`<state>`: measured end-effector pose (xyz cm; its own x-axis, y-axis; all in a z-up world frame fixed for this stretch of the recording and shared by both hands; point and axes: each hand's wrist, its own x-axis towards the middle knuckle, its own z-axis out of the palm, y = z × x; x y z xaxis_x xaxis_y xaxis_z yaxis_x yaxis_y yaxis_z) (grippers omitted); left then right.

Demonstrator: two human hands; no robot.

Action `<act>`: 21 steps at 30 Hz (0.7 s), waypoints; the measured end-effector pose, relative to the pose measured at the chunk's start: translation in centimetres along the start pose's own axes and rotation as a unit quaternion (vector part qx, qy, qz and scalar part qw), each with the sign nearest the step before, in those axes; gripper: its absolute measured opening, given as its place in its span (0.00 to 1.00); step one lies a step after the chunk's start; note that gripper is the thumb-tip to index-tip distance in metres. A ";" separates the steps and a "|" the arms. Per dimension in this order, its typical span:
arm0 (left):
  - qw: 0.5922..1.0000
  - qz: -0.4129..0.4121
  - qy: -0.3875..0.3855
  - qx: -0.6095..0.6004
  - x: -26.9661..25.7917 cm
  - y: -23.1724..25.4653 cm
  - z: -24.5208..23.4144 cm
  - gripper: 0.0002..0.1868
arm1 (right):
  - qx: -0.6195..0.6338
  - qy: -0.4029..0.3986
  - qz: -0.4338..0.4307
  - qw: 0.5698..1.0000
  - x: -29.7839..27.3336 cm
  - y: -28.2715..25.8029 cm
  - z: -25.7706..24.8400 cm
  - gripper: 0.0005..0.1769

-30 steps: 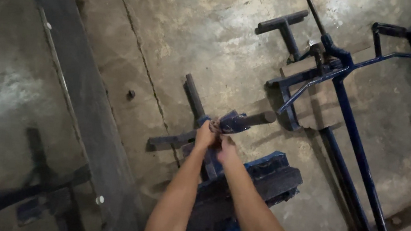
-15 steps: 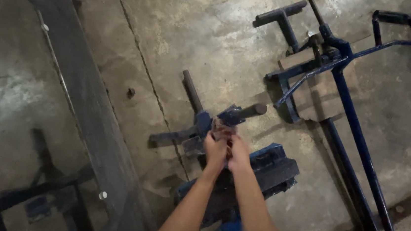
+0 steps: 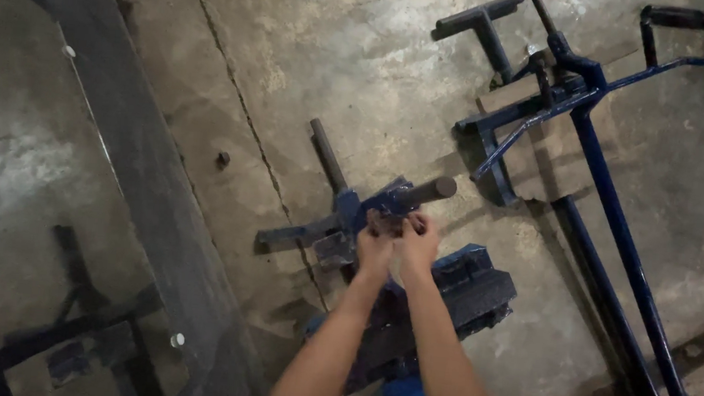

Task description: Wiping down various metal gym machines and bench pads with a cleaning cloth.

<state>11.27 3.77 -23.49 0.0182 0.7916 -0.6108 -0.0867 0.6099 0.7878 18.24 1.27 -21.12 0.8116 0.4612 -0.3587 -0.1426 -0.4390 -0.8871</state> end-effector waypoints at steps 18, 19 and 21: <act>0.939 0.240 0.158 0.189 1.7 0.4 -5.0 0.26 | 0.070 -0.263 0.092 0.958 2.5 8.9 3.4 0.17; 0.939 0.239 0.160 0.189 2.2 0.6 -5.2 0.26 | 0.069 -0.265 0.093 0.957 0.8 5.5 3.3 0.17; 0.931 0.259 0.181 0.181 3.4 1.1 -5.8 0.27 | -0.304 -0.229 -0.058 0.923 -2.3 -1.2 3.3 0.19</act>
<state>5.49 6.97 -25.15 -0.2752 0.9583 -0.0762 0.3531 0.1745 0.9192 14.63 3.26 -20.18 0.4561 0.7493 -0.4802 0.3879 -0.6530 -0.6505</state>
